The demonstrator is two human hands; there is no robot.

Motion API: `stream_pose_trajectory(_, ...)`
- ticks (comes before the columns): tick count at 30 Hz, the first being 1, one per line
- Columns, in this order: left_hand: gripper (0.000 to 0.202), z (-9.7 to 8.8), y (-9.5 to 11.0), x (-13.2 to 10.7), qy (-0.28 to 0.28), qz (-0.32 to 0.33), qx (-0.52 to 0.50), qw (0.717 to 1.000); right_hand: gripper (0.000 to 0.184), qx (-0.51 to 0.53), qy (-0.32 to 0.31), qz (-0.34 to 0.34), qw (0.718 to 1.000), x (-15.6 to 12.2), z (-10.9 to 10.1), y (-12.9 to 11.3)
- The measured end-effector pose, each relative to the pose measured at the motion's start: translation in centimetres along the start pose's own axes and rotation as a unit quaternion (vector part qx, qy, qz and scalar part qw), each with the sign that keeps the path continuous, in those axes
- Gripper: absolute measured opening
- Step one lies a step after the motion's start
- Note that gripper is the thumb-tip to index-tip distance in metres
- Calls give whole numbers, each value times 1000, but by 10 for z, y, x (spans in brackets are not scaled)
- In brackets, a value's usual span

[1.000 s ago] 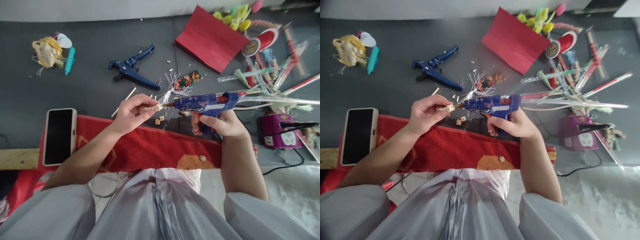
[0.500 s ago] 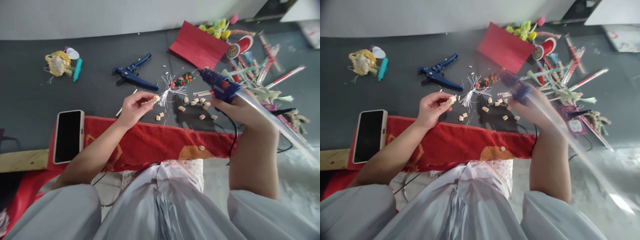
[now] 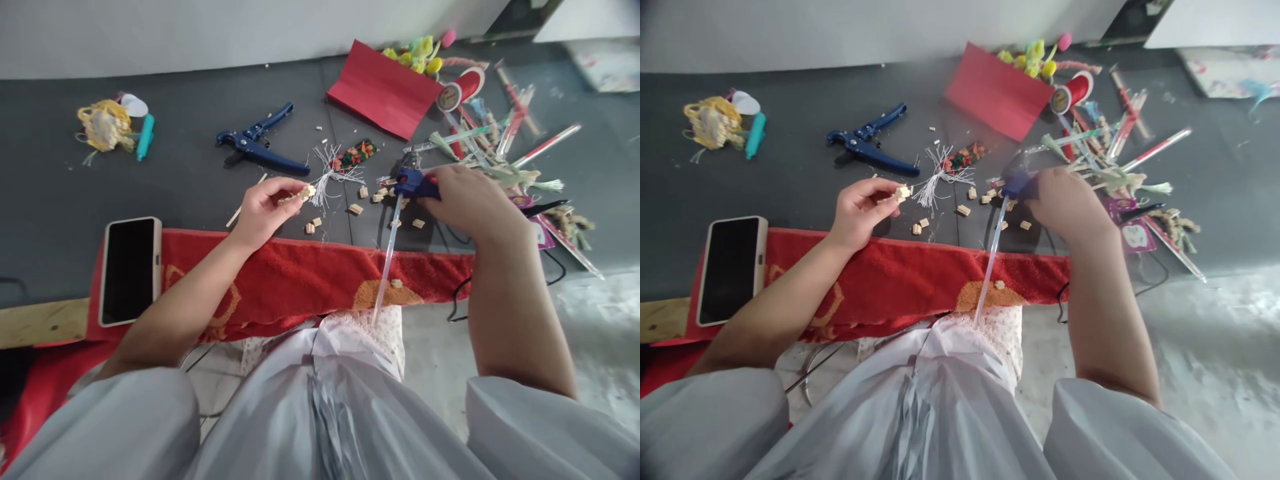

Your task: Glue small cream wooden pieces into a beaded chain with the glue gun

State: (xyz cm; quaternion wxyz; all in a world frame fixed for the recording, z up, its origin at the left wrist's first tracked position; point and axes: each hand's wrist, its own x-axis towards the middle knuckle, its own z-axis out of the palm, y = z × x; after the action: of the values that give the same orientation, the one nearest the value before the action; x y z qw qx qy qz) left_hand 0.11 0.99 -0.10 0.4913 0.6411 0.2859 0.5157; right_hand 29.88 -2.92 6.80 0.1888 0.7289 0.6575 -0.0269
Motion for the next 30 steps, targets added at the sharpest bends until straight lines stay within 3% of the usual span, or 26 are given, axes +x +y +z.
stream_pose_trajectory(3, 29, -1, -2, 0, 0, -10, 9, 1000, 35, -57, 64, -13, 996, -7, -10, -11)
stream_pose_trajectory(5, 31, -2, -3, 0, -1, -12, 18, 1000, 31, -6, 114, -99, 989, -11, -15, -27)
stream_pose_trajectory(8, 33, -3, -6, 0, 1, -14, 33, 999, 24, 98, 85, -275, 953, -14, -18, -62)
stream_pose_trajectory(10, 35, -4, -6, 0, 8, -13, 48, 999, 21, 110, 72, -339, 931, -12, -17, -84)
stream_pose_trajectory(14, 38, -4, -4, 0, 23, -18, 65, 997, 21, 90, 88, -370, 921, -5, -12, -112)
stream_pose_trajectory(19, 40, -3, 0, 0, 14, -32, 77, 996, 21, 142, 96, -388, 906, 5, -5, -108)
stream_pose_trajectory(21, 39, -3, 0, 0, 16, -29, 74, 997, 16, 246, 114, -397, 877, 8, -2, -99)
stream_pose_trajectory(24, 36, -3, 1, -1, 17, -26, 74, 997, 10, 424, 126, -408, 798, 13, 1, -87)
stream_pose_trajectory(26, 32, -3, 2, -2, 15, -21, 76, 997, 11, 505, 122, -389, 761, 14, 1, -81)
stream_pose_trajectory(30, 24, -3, 5, -3, 5, -7, 85, 996, 15, 563, 127, -354, 736, 14, 2, -77)
